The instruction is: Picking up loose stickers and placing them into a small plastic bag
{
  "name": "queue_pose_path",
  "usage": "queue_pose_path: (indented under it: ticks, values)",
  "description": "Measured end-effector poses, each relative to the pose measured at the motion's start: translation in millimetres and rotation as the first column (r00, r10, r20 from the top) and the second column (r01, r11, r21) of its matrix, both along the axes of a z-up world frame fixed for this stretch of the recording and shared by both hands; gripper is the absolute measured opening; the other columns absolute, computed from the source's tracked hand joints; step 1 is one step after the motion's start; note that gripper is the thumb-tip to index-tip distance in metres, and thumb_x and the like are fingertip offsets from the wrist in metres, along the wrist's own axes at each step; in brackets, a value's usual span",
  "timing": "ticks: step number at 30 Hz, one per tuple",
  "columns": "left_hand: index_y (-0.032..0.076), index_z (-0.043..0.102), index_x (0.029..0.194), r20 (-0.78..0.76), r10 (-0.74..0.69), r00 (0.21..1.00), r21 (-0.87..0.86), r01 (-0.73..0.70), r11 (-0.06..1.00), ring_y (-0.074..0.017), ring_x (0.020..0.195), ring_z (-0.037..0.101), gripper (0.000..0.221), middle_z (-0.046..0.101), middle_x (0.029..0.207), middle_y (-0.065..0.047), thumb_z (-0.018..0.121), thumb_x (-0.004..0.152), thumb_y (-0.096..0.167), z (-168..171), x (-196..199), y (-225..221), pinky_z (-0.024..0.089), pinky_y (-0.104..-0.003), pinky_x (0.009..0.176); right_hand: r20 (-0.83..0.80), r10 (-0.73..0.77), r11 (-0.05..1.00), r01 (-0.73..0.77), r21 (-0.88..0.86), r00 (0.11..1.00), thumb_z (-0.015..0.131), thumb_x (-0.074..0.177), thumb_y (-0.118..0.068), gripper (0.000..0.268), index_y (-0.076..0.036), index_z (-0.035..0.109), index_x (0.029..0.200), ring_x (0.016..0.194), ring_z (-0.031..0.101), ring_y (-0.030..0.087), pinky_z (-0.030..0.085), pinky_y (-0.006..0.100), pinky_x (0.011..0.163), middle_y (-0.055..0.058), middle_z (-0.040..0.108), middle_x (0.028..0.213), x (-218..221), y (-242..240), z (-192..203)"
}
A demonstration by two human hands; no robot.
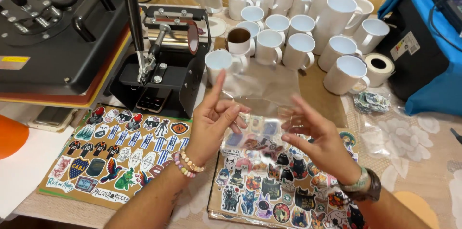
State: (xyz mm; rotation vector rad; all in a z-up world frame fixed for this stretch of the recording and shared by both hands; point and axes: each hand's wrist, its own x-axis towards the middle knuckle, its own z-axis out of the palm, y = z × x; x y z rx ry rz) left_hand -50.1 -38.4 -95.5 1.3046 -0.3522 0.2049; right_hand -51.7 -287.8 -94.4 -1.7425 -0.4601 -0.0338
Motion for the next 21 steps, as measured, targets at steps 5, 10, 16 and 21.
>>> queue_pose_path:
  ticks: [5,10,16,21]
  values:
    - [0.009,0.059,0.139,0.135,0.067,0.989,0.133,-0.085,0.987,-0.0162,0.071,0.071,0.046,0.077,0.092,-0.019,0.066,0.094,0.003,-16,10,7,0.064,-0.025,0.057,-0.013,-0.08,0.997,0.08,0.017,0.997,0.082,0.068,0.011,0.064,-0.005,0.07,0.129,0.079,0.073,0.021,0.067,0.035,0.076,0.014,0.071,0.084,6,-8,-10]
    - [0.009,0.069,0.128,0.289,0.111,0.951,0.546,-0.259,0.797,-0.022,0.076,0.069,0.071,0.073,0.084,-0.011,0.095,0.062,0.015,-1,0,15,0.057,-0.035,0.069,0.268,-0.225,0.946,0.276,-0.17,0.937,0.088,0.069,0.001,0.025,-0.012,0.084,0.09,0.07,0.073,0.016,0.063,0.027,0.07,0.006,0.073,0.074,5,-12,5]
    - [0.018,0.077,0.072,0.306,0.164,0.938,0.557,-0.316,0.768,-0.0335,0.116,0.053,0.018,0.058,0.121,-0.009,0.089,0.073,0.03,7,-1,8,0.043,-0.043,0.101,0.158,-0.155,0.987,0.159,-0.008,0.975,0.076,0.084,-0.012,0.008,-0.005,0.072,0.084,0.114,0.064,0.035,0.048,0.05,0.101,0.019,0.066,0.124,6,-19,7]
    - [0.007,0.058,0.096,-0.128,-0.051,0.99,0.111,0.065,0.992,-0.0289,0.095,0.066,0.019,0.065,0.115,-0.014,0.069,0.094,0.023,-15,2,-7,0.053,-0.036,0.078,-0.406,0.082,0.951,0.051,0.306,0.91,0.069,0.084,-0.033,0.049,-0.007,0.051,0.122,0.078,0.068,0.022,0.062,0.034,0.063,0.014,0.064,0.104,-5,-6,6]
